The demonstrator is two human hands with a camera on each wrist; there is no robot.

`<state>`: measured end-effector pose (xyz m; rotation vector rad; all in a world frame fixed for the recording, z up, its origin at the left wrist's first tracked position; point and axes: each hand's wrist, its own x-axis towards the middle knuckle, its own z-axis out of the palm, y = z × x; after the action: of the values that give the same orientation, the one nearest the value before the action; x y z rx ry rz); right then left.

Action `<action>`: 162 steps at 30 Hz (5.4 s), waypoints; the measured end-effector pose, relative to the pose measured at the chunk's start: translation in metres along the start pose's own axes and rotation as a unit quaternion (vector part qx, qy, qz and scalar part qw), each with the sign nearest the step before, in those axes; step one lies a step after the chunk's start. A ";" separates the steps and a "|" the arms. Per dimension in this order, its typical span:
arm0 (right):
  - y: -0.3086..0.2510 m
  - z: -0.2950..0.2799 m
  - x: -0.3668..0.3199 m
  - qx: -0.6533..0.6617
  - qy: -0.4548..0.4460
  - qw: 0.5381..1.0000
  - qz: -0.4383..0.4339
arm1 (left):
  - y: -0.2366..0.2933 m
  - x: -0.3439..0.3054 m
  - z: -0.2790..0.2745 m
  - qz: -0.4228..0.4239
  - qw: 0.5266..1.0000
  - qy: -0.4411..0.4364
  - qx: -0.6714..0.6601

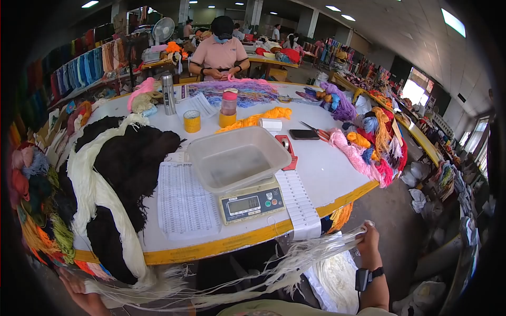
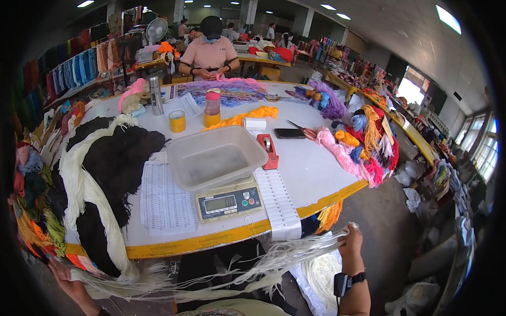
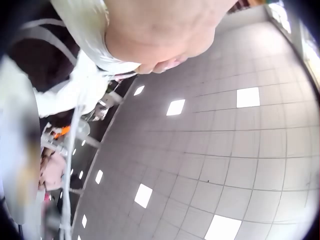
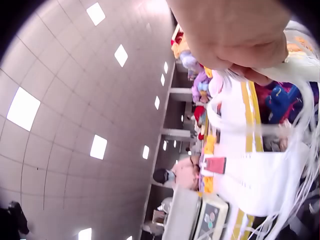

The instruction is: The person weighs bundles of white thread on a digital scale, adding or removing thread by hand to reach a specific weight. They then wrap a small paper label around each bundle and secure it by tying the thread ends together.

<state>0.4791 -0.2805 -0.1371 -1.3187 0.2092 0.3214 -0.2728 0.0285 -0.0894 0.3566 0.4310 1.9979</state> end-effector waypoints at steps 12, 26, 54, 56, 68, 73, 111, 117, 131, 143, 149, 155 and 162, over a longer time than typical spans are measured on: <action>0.012 0.083 -0.102 -0.492 -0.327 0.792 -0.156 | -0.085 -0.091 0.112 -0.289 0.895 -0.285 -0.183; 0.030 0.145 -0.202 -0.401 -0.634 0.644 -0.151 | -0.234 -0.209 0.145 -0.411 0.566 -0.623 0.351; 0.005 0.147 -0.167 -0.328 -0.636 0.533 -0.451 | -0.227 -0.198 0.139 -0.413 0.603 -0.579 0.362; -0.008 0.164 -0.197 -0.323 -0.690 0.465 -0.451 | -0.233 -0.203 0.140 -0.388 0.547 -0.644 0.368; 0.046 0.215 -0.242 -0.289 -0.761 0.553 -0.177 | -0.198 -0.181 0.157 -0.298 0.633 -0.591 0.402; 0.042 0.217 -0.252 -0.272 -0.740 0.585 -0.189 | -0.206 -0.191 0.153 -0.032 0.665 -0.602 0.441; 0.052 0.174 -0.216 -0.358 -0.685 0.619 -0.140 | -0.194 -0.176 0.133 -0.269 0.693 -0.499 0.445; 0.015 0.100 -0.092 -0.359 -0.602 0.710 0.073 | -0.092 -0.085 0.104 -0.522 0.715 -0.379 0.268; 0.028 0.101 -0.116 -0.622 -0.537 0.396 -0.409 | -0.030 -0.069 0.089 -0.183 0.776 -0.255 0.548; 0.059 0.267 -0.324 -0.178 -0.808 0.541 -0.150 | -0.123 -0.116 0.190 -0.337 0.677 -0.560 0.339; 0.052 0.275 -0.310 -0.177 -0.795 0.571 0.106 | -0.135 -0.100 0.161 -0.375 0.709 -0.541 0.254; 0.068 0.269 -0.311 -0.173 -0.798 0.574 -0.067 | -0.162 -0.113 0.162 -0.266 0.678 -0.593 0.345; 0.059 0.274 -0.297 -0.153 -0.776 0.610 -0.042 | -0.153 -0.123 0.161 -0.377 0.732 -0.490 0.287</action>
<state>0.1720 -0.0355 -0.0271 -0.9314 -1.4511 1.3420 -0.0288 0.0064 -0.0217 1.3061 0.3860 0.6421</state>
